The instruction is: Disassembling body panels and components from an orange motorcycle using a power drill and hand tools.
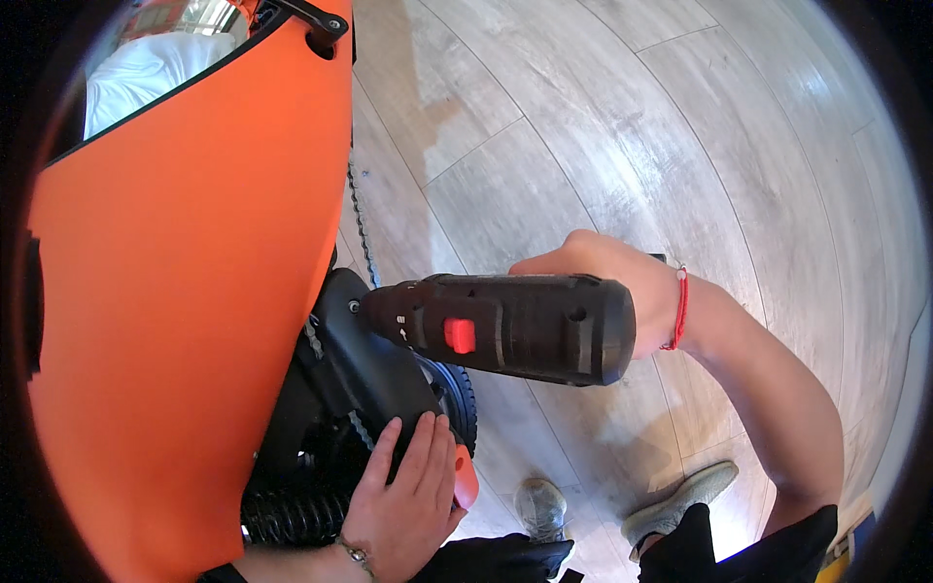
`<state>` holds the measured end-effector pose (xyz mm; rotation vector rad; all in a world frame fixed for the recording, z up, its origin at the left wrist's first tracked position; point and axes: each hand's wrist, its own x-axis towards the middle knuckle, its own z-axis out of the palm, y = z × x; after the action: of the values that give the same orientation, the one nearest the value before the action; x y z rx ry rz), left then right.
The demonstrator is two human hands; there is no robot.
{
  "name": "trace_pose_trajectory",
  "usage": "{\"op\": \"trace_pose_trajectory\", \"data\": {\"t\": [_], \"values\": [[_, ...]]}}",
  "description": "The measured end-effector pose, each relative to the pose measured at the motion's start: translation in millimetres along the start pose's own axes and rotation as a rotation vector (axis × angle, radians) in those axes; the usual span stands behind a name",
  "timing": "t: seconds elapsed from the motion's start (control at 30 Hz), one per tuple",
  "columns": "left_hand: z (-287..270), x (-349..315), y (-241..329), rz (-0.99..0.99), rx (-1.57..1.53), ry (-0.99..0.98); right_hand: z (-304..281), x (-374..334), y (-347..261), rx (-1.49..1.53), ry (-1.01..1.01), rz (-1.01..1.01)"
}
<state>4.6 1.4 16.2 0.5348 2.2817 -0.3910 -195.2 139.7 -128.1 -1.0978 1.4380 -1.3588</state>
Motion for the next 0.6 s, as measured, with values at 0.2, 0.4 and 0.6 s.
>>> {"op": "trace_pose_trajectory", "data": {"t": [0.2,0.4,0.6], "values": [[1,1,2,-0.003,-0.002,0.0,-1,0,0,-0.018,0.005,0.008],[-2,1,2,-0.019,0.003,-0.048,-7,6,-8,0.155,-0.041,0.051],[5,1,-1,0.047,0.07,-0.065,-9,-1,1,-0.051,0.018,-0.051]]}}
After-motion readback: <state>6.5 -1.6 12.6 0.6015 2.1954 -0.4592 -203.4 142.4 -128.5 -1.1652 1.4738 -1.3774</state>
